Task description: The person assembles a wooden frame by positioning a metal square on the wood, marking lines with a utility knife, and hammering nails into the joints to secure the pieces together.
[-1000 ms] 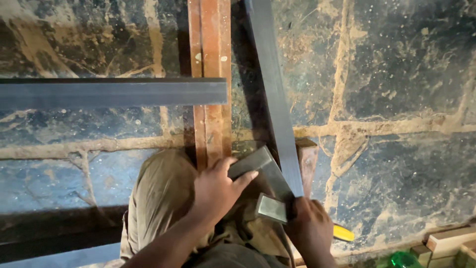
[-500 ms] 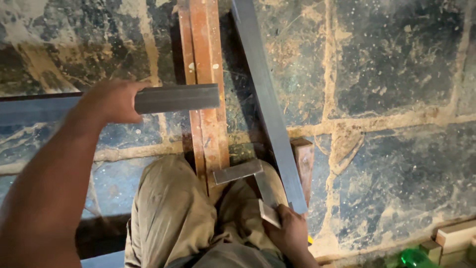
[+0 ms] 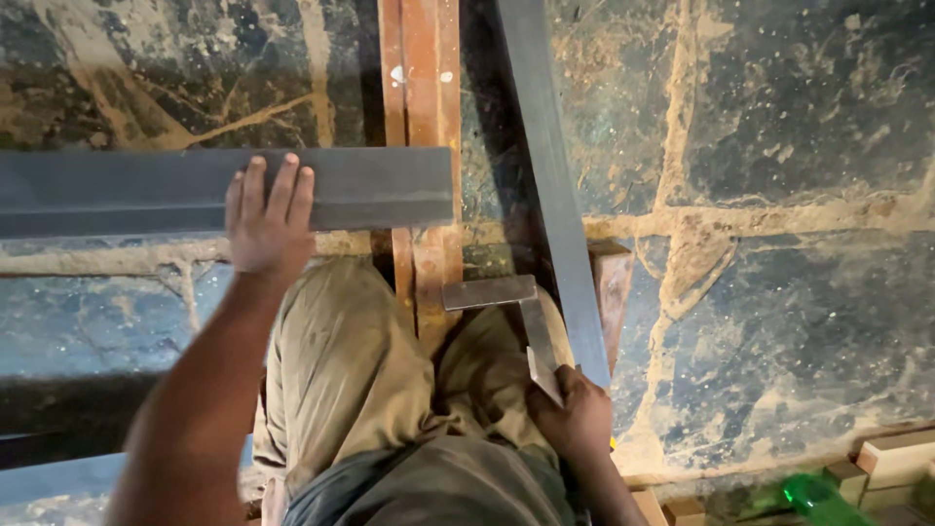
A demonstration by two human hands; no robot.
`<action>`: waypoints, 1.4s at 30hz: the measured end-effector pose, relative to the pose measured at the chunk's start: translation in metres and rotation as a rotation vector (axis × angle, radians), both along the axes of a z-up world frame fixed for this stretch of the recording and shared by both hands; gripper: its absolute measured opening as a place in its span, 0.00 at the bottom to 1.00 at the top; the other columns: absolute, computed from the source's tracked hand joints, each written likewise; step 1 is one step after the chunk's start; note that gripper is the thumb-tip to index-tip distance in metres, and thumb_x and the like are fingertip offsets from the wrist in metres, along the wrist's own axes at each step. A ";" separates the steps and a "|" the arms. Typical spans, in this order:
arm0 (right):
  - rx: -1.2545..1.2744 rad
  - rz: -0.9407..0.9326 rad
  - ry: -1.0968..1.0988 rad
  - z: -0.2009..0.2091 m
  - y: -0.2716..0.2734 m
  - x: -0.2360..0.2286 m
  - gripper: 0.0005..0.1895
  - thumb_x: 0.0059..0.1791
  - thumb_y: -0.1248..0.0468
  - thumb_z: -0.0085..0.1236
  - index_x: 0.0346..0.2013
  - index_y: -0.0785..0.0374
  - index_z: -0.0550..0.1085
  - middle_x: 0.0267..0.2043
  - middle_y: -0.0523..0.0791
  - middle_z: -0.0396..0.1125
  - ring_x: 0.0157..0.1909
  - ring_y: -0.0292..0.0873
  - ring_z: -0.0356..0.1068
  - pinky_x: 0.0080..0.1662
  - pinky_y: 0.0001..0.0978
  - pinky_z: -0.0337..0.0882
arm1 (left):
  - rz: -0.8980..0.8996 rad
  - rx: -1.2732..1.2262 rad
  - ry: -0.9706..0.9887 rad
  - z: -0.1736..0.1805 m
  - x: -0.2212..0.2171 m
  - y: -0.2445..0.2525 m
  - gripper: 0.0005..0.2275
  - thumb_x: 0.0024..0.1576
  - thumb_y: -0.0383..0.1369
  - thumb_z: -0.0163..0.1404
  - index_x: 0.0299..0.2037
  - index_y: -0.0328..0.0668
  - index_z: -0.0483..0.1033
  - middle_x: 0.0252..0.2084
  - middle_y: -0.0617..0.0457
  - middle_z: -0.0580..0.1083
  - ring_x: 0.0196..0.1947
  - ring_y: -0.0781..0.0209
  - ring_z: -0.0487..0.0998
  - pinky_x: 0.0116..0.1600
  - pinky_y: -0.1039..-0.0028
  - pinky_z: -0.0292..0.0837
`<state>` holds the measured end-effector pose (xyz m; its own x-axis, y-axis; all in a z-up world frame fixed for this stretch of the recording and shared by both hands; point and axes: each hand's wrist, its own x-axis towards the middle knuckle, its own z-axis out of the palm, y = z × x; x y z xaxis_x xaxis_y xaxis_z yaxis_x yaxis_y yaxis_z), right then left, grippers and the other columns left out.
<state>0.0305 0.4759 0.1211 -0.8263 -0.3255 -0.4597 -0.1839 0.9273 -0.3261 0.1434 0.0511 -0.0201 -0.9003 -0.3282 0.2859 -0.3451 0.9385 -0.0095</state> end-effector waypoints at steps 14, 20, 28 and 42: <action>-0.185 0.085 0.007 0.021 -0.039 -0.020 0.22 0.32 0.56 0.70 0.35 0.62 0.77 0.29 0.53 0.73 0.32 0.56 0.75 0.35 0.47 0.73 | 0.084 0.794 0.083 0.099 -0.035 0.053 0.19 0.58 0.38 0.50 0.57 0.34 0.74 0.55 0.38 0.74 0.53 0.41 0.75 0.59 0.47 0.68; -0.310 0.235 0.047 -0.007 -0.120 -0.038 0.23 0.34 0.54 0.74 0.32 0.64 0.73 0.29 0.53 0.71 0.33 0.58 0.73 0.36 0.47 0.72 | 0.184 0.594 -0.062 0.119 -0.095 0.068 0.16 0.66 0.46 0.46 0.39 0.41 0.79 0.35 0.42 0.77 0.36 0.39 0.78 0.38 0.51 0.75; -0.235 0.053 -0.200 -0.049 -0.173 -0.042 0.24 0.41 0.49 0.73 0.22 0.64 0.70 0.22 0.52 0.67 0.25 0.55 0.70 0.30 0.47 0.69 | 0.072 0.440 -0.010 0.048 -0.141 -0.014 0.17 0.71 0.42 0.47 0.32 0.43 0.75 0.31 0.48 0.75 0.33 0.46 0.76 0.35 0.55 0.72; -0.096 -0.066 -0.224 -0.021 -0.115 -0.104 0.17 0.50 0.55 0.59 0.49 0.60 0.79 0.20 0.45 0.74 0.13 0.35 0.67 0.16 0.29 0.67 | -0.031 0.472 0.030 0.044 -0.121 -0.007 0.10 0.65 0.42 0.55 0.43 0.45 0.80 0.38 0.55 0.76 0.40 0.52 0.76 0.43 0.60 0.75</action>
<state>-0.0736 0.3607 0.0999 -0.7281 -0.3253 -0.6034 -0.0376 0.8979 -0.4387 0.0226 0.0443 0.0236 -0.9052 -0.4018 0.1383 -0.3105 0.8476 0.4303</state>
